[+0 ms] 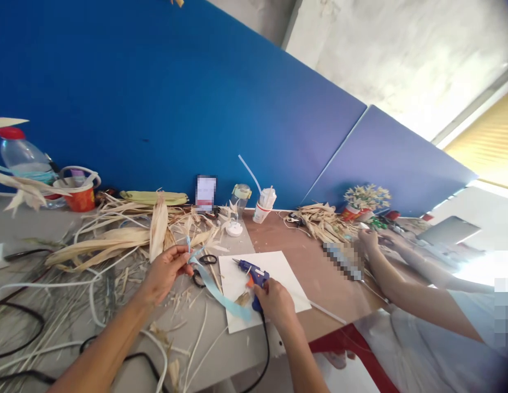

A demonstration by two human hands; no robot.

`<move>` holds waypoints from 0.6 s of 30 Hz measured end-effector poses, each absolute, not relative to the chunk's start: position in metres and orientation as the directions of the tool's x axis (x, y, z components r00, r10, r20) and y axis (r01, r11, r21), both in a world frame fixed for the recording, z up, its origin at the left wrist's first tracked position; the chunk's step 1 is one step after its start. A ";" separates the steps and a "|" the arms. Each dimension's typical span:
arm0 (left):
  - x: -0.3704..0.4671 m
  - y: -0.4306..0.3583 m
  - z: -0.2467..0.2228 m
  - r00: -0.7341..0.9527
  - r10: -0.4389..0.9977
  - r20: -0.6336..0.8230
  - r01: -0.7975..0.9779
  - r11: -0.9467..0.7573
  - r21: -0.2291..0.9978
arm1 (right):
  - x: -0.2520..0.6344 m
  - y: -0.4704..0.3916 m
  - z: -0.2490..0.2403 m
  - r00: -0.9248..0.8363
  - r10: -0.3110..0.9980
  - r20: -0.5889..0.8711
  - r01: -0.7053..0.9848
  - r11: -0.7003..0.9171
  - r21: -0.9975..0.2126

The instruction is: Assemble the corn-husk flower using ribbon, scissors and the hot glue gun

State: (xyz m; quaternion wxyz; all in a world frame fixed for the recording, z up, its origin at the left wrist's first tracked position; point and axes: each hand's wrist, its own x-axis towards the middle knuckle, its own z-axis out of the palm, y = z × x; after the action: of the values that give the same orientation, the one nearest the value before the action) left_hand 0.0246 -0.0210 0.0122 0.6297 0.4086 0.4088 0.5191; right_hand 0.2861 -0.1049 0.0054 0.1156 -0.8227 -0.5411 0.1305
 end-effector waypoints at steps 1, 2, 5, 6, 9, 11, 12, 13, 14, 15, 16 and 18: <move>0.025 -0.021 0.012 0.128 0.988 -0.090 -0.321 0.128 0.938 | 0.284 -0.102 0.007 0.382 0.920 -0.092 0.864 -0.391 -0.317; 0.025 -0.021 0.012 0.125 0.988 -0.090 -0.325 0.127 0.937 | 0.283 -0.100 0.008 0.382 0.919 -0.096 0.867 -0.392 -0.309; 0.025 -0.020 0.011 0.131 0.987 -0.091 -0.337 0.131 0.932 | 0.283 -0.095 0.008 0.401 0.909 -0.115 0.851 -0.416 -0.321; 0.025 -0.020 0.011 0.140 0.986 -0.089 -0.343 0.132 0.930 | 0.284 -0.094 0.007 0.414 0.903 -0.114 0.834 -0.426 -0.350; 0.024 -0.020 0.009 0.160 0.983 -0.088 -0.366 0.142 0.920 | 0.287 -0.095 0.006 0.474 0.875 -0.096 0.677 -0.432 -0.596; 0.023 -0.020 0.009 0.163 0.983 -0.087 -0.374 0.143 0.916 | 0.290 -0.098 0.009 0.499 0.852 -0.161 0.362 -0.374 -0.854; 0.023 -0.020 0.009 0.162 0.983 -0.083 -0.377 0.140 0.915 | 0.291 -0.100 0.012 0.466 0.857 -0.221 0.146 -0.321 -0.936; 0.023 -0.020 0.010 0.160 0.984 -0.078 -0.379 0.134 0.916 | 0.293 -0.101 0.015 0.400 0.876 -0.271 -0.070 -0.265 -0.962; 0.023 -0.020 0.011 0.154 0.985 -0.070 -0.380 0.125 0.917 | 0.294 -0.103 0.020 0.308 0.904 -0.295 -0.254 -0.221 -0.942; 0.023 -0.021 0.012 0.149 0.987 -0.065 -0.379 0.117 0.918 | 0.294 -0.104 0.025 0.212 0.933 -0.291 -0.390 -0.192 -0.901; 0.024 -0.021 0.013 0.149 0.987 -0.061 -0.374 0.114 0.920 | 0.294 -0.104 0.030 0.130 0.954 -0.269 -0.481 -0.176 -0.859; 0.024 -0.022 0.014 0.148 0.987 -0.062 -0.359 0.112 0.926 | 0.291 -0.103 0.039 0.016 0.977 -0.212 -0.587 -0.162 -0.793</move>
State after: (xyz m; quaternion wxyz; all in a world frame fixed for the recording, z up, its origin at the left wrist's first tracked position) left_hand 0.0242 -0.0217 0.0142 0.6385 0.4077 0.3850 0.5273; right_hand 0.2909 -0.1029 0.0385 0.5969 -0.3897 -0.2501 0.6552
